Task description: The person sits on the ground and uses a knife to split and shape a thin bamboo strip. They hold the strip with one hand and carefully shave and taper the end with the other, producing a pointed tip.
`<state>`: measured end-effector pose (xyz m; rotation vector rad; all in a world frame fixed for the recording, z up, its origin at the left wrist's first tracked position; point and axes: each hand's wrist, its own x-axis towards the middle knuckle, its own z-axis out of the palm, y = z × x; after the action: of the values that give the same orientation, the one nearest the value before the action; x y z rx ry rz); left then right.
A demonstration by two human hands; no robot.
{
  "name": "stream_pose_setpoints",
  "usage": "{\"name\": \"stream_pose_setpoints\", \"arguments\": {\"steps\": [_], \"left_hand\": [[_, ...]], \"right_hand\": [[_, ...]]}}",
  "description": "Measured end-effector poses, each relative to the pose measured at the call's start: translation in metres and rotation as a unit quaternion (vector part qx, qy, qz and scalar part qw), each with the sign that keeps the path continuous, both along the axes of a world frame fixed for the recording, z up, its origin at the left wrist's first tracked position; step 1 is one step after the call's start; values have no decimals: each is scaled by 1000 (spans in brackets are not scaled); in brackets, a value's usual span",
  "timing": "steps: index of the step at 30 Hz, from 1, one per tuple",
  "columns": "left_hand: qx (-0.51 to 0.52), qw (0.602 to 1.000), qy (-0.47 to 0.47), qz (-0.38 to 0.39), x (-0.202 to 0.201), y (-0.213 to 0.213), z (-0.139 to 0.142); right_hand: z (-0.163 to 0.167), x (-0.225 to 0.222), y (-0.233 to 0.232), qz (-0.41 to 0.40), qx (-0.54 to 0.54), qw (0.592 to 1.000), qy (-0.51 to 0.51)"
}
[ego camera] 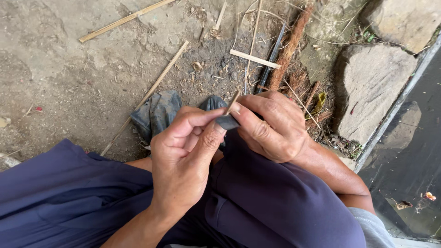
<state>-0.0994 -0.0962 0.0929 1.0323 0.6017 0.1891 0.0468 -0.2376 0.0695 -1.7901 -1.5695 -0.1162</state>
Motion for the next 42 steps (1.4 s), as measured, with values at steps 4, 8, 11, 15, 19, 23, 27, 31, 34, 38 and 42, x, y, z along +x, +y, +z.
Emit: {"name": "stream_pose_setpoints", "arguments": {"steps": [4,8,11,15,19,23,27,31,34,38,42], "left_hand": [[-86,996,-10,-15,-2,0,-3],[-19,999,-25,-41,-1,1,-2],[91,995,-20,-31,2,-1,2],[184,982,29,-13,5,-3,7],[260,964,49,-2,7,-4,8],[155,988,17,14,10,-1,4],[147,989,-4,-4,10,2,6],[135,990,25,-34,9,2,11],[115,992,18,-42,9,2,13],[105,992,48,-59,9,5,13],[119,991,32,-49,8,4,13]], "right_hand": [[-2,-1,-6,8,11,1000,-7],[-7,-1,-5,10,46,999,-24],[-6,-2,-5,10,38,999,-27],[-4,-2,-3,7,29,999,-32],[-2,-1,2,10,14,1000,-17],[2,-1,1,-4,32,993,110],[4,7,-5,-38,52,981,181],[4,14,-11,-33,-4,980,198],[2,15,-11,-38,-14,981,191],[1,12,-8,-3,8,977,214],[5,10,-8,3,-7,976,219]]}}
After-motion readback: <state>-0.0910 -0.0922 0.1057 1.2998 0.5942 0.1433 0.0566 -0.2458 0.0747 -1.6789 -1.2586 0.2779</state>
